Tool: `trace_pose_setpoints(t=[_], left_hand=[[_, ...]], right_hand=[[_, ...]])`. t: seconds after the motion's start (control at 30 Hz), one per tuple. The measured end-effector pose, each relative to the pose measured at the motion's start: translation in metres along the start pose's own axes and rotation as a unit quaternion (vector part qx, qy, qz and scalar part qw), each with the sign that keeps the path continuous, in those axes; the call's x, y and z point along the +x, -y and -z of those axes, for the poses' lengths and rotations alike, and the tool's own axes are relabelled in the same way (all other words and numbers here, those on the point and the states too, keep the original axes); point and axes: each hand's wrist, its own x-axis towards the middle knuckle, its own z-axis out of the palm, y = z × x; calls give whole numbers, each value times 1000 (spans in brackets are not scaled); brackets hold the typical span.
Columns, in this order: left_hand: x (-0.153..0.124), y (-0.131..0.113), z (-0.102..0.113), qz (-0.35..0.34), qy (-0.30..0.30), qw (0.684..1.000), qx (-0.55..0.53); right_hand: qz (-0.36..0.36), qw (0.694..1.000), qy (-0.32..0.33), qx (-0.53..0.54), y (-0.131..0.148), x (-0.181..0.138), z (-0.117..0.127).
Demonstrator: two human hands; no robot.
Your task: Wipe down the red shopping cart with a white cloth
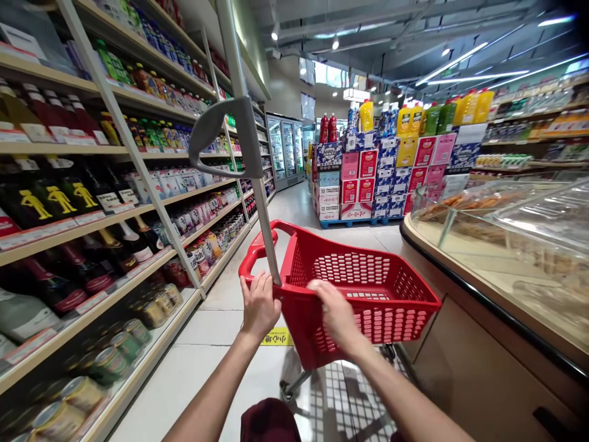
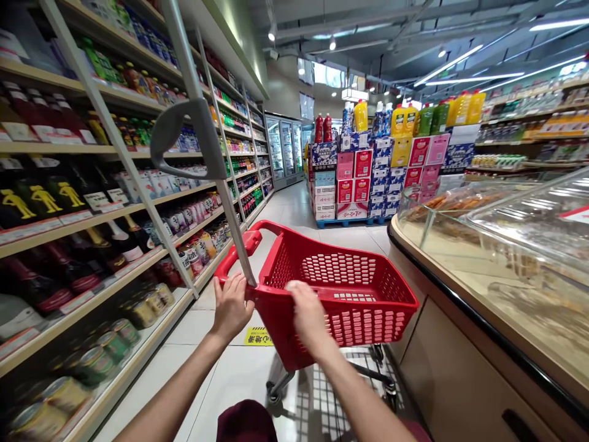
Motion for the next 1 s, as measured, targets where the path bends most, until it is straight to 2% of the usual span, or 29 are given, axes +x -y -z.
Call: trace_pose_setpoints(t=[0.07,0.13,0.17,0.23,0.3,0.33,0.37,0.43,0.5,0.57,0.6,0.67,0.73,0.77,0.83,0.87,0.9,1.0], left_hand=[[-1,-4,-3,-4,-2,1000,3],[-3,-5,-4,-15,-3,1000,5],[-4,-4,-3,-19,-3,1000,5],[-6,-2,-3,-20,-5,1000,3],[-8,-3,-4,-14,-15,1000,-3],[-8,-5,-5,-10,-23,1000,-6],[-8,-7,-7,-5,-30,999,-10],[-7,-10,-9,1,-40,999,-18],[-5,-11,-8,-8,-34,999,-22],[-3,-7,-6,-26,-21,999,-21],[-3,-5,-4,-35,-16,999,-18],[-4,-2,-2,-48,-12,999,-14],[-9,-6,-2,-36,-45,998,-18],[-12,-12,-4,-20,-80,996,-27],[-16,-31,-10,-14,-144,988,-54],[-16,-41,-15,-31,-150,986,-64],[-15,-52,-20,-57,-134,987,-65],[-8,-72,-34,-107,-9,994,-23]], right_hand=[[44,998,-27,19,46,22,-29],[76,996,-44,15,56,27,-38],[82,996,-46,7,46,22,-33],[69,997,-39,-21,5,3,-12],[8,994,-82,-76,-37,-16,12],[-32,989,-104,-101,-50,-21,20],[-57,986,-110,-110,-53,-23,23],[-47,991,-80,-92,-35,-20,15],[16,996,-57,-70,-7,-12,1],[72,994,-47,-62,3,-9,-4],[80,993,-48,-67,-5,-12,0],[48,992,-66,-94,-39,-24,18],[-36,984,-101,-144,-77,-38,37],[-63,979,-112,-158,-89,-43,42],[-64,980,-108,-157,-91,-46,40],[-39,984,-94,-144,-83,-45,34],[-4,989,-75,-129,-74,-43,27],[69,990,-35,-116,-67,-38,24]])
